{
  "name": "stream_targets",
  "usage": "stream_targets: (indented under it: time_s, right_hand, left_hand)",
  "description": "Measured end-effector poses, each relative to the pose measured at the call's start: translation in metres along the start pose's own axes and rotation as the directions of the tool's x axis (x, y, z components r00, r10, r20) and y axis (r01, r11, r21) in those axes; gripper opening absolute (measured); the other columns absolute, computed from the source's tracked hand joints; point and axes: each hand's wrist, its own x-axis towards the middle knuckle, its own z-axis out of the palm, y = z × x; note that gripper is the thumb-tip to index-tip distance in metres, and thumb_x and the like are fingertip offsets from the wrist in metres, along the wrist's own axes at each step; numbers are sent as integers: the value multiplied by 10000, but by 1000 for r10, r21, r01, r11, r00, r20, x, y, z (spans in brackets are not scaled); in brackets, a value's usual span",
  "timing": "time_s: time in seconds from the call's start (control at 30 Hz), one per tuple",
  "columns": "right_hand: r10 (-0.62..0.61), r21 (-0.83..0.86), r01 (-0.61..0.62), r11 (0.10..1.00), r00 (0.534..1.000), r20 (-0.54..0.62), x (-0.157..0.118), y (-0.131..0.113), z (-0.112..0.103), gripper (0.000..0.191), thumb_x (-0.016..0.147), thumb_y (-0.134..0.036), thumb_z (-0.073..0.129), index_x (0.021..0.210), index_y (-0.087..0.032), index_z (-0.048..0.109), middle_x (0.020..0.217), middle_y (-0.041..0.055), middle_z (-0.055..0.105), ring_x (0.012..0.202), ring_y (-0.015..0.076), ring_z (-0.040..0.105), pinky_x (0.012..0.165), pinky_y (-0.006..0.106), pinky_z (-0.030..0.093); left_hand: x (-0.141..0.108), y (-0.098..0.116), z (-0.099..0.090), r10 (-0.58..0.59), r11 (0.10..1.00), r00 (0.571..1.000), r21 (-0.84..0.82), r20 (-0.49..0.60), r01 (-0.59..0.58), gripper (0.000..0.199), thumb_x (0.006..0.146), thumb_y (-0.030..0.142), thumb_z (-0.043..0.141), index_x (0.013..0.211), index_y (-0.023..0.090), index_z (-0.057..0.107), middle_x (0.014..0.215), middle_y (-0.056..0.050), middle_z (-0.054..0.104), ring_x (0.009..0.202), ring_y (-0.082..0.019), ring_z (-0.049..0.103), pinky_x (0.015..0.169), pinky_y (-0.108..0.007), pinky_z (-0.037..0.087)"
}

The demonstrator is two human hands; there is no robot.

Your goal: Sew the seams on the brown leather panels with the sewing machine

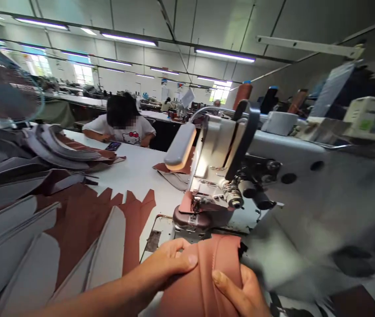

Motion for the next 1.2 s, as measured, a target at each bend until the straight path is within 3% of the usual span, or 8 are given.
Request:
stream_targets:
  time_s: [0.13, 0.3, 0.53, 0.67, 0.8, 0.87, 1.1, 1.2]
  right_hand:
    - [-70, -68, 71, 995, 997, 13, 19, -22, 7, 439, 667, -491, 636, 814, -77, 640, 774, 118, 677, 732, 250, 615, 623, 302, 482]
    - [-57, -143, 80, 986, 985, 163, 44, -38, 4, 308, 678, -397, 611, 709, -90, 608, 666, 50, 597, 590, 149, 502, 553, 243, 417]
    - [-23, -177, 72, 982, 964, 266, 65, -48, 3, 302, 676, -350, 573, 789, -71, 597, 742, 67, 596, 655, 154, 506, 622, 265, 433]
    - [-42, -204, 103, 974, 957, 286, 79, -48, -2, 268, 676, -337, 576, 762, -83, 587, 734, 63, 608, 658, 168, 541, 643, 288, 452]
    - [-57, -201, 125, 972, 948, 313, 87, -51, -7, 325, 680, -304, 594, 932, -99, 583, 905, 89, 648, 876, 238, 597, 835, 360, 461]
    - [-85, -208, 158, 965, 942, 324, 87, -54, -7, 385, 685, -274, 594, 1030, -108, 562, 998, 91, 642, 962, 243, 585, 906, 365, 434]
    - [-72, -244, 142, 959, 959, 275, 86, -59, -6, 421, 670, -266, 601, 1067, -131, 566, 1154, 97, 600, 1041, 256, 565, 960, 399, 408]
    - [-104, -264, 176, 948, 959, 264, 90, -56, -9, 447, 679, -294, 603, 1101, -156, 551, 1228, 96, 548, 1129, 252, 507, 1027, 413, 332]
  left_hand:
    - [17, 24, -10, 27, 989, 998, 150, -49, -19, 374, 578, 458, 661, 730, 141, 534, 607, 18, 541, 542, -117, 512, 520, -217, 363]
    - [24, 36, -19, 116, 953, 966, 301, -230, -43, 297, 586, 321, 632, 775, 193, 442, 459, 108, 440, 399, -72, 382, 397, -171, 254]
    - [29, 40, -25, 377, 697, 892, 711, -248, -96, 184, 728, 330, 551, 837, 182, 533, 418, 112, 314, 388, -75, 294, 381, -175, 207]
    - [33, 43, -32, 542, 460, 836, 864, -88, -207, 222, 814, 281, 477, 853, 184, 672, 661, 4, 594, 583, -128, 516, 547, -225, 396]
    - [32, 44, -43, 698, -45, 641, 913, 320, -406, 348, 837, 135, 358, 1012, 217, 647, 832, -62, 570, 798, -185, 522, 708, -314, 433]
    - [32, 45, -48, 672, -192, 590, 874, 448, -446, 324, 828, 113, 390, 1029, 219, 620, 964, -87, 544, 933, -217, 484, 798, -371, 415]
    - [44, 28, -59, 679, -86, 602, 859, 421, -504, 222, 854, 140, 422, 1018, 181, 567, 1014, -80, 549, 1022, -214, 467, 878, -362, 379]
    - [50, 21, -62, 713, -138, 563, 870, 419, -473, 252, 870, 95, 409, 1022, 204, 578, 993, -58, 564, 1016, -198, 477, 870, -349, 380]
